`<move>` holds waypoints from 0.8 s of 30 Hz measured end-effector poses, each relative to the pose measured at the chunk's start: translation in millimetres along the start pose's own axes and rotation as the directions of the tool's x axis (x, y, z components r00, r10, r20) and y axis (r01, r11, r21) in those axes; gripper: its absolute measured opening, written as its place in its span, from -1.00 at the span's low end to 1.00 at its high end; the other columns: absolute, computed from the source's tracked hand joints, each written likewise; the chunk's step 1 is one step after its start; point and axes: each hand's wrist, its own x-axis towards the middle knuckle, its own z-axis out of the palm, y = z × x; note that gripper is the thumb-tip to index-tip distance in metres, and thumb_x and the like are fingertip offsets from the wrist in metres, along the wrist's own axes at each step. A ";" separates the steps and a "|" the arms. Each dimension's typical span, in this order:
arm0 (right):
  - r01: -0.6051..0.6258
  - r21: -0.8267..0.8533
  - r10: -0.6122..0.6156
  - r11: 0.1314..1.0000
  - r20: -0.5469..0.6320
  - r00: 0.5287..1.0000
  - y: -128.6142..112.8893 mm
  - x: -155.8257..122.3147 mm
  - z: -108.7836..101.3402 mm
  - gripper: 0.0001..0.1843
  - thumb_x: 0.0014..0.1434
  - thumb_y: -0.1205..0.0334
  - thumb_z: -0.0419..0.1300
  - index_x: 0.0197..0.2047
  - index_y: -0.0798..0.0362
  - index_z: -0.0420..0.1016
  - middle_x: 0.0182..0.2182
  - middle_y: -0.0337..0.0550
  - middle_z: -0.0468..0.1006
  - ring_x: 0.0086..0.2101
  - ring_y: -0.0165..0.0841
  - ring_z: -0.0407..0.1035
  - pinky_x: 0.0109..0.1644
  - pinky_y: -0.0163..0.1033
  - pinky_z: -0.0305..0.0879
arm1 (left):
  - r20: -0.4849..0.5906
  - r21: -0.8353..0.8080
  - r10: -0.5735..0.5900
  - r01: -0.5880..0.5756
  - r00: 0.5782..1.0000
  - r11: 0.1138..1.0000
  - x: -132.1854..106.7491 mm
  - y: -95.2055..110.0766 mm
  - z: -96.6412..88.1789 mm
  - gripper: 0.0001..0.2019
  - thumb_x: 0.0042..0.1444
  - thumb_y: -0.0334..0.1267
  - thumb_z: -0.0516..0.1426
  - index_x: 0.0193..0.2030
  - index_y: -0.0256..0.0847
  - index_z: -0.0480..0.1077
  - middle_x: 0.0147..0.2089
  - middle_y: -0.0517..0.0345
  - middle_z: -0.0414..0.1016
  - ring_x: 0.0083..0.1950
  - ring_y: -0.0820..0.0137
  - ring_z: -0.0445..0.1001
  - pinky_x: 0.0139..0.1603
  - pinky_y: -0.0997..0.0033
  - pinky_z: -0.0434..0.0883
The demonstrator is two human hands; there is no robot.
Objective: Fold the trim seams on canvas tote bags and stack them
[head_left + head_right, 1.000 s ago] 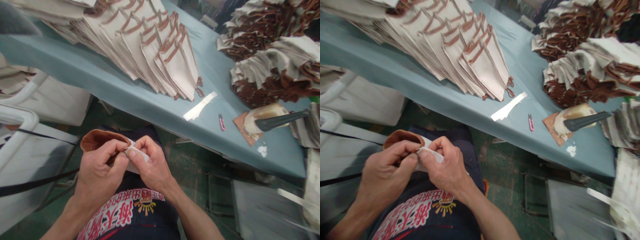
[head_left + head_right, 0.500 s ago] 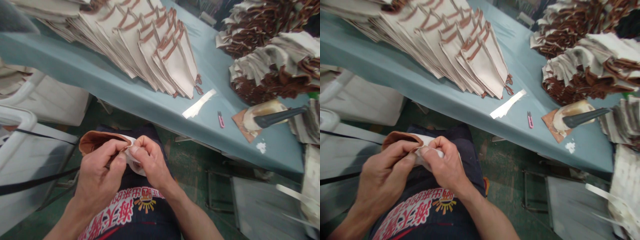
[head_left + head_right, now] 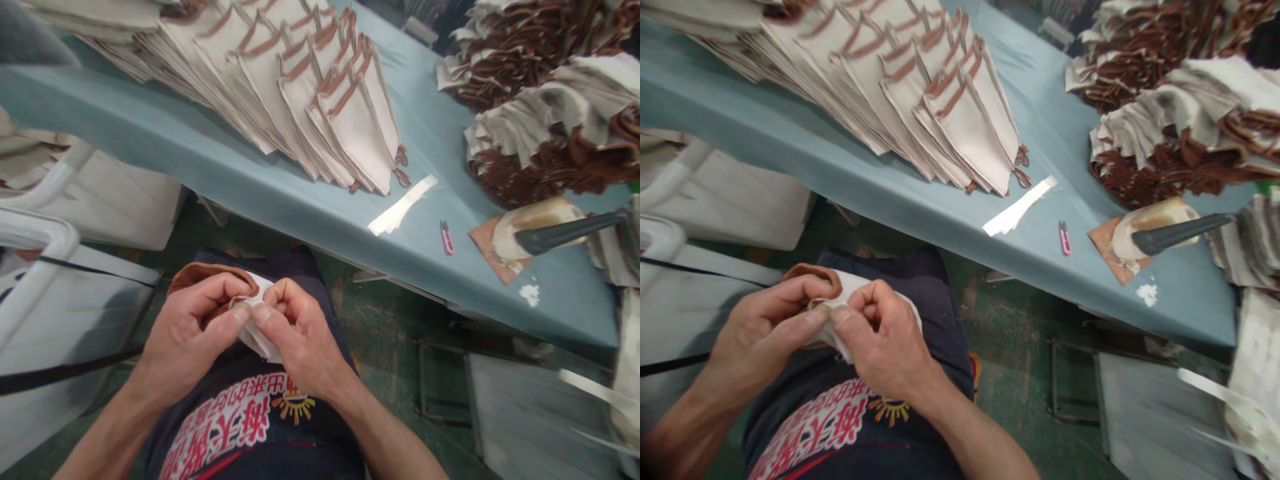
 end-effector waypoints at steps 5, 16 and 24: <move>0.077 -0.093 -0.076 0.993 0.009 0.997 -1.1 -5.1 0.3 -0.75 0.40 -0.02 0.26 -0.19 -0.10 0.31 -0.48 -0.42 0.36 -0.50 -0.42 0.22 -0.40 -0.30 0.16 | -0.004 0.171 0.084 -0.082 0.996 0.982 -2.3 8.0 -6.4 -0.79 0.20 -0.11 0.29 -0.38 -0.14 0.64 -0.36 0.20 0.70 -0.44 0.36 0.58 -0.44 0.48 0.46; 0.115 -0.224 -0.130 0.968 -0.056 0.990 17.6 4.0 4.2 -0.72 0.45 -0.08 0.27 -0.13 -0.08 0.38 -0.48 -0.44 0.42 -0.52 -0.43 0.21 -0.41 -0.27 0.09 | -0.138 0.315 0.166 -0.115 0.976 0.942 -3.9 2.3 0.4 -0.80 0.17 -0.11 0.25 -0.39 -0.10 0.64 -0.48 0.29 0.63 -0.46 0.34 0.53 -0.36 0.37 0.39; 0.243 -0.470 -0.277 0.848 -0.003 0.961 2.7 -32.7 17.2 -0.85 0.46 0.13 0.27 -0.19 -0.06 0.46 -0.53 -0.41 0.41 -0.58 -0.46 0.24 -0.48 -0.32 0.05 | -0.193 0.100 0.243 -0.228 0.951 0.969 -8.3 4.3 -13.9 -0.88 0.13 -0.19 0.32 -0.39 -0.08 0.69 -0.44 0.27 0.65 -0.49 0.41 0.52 -0.48 0.53 0.40</move>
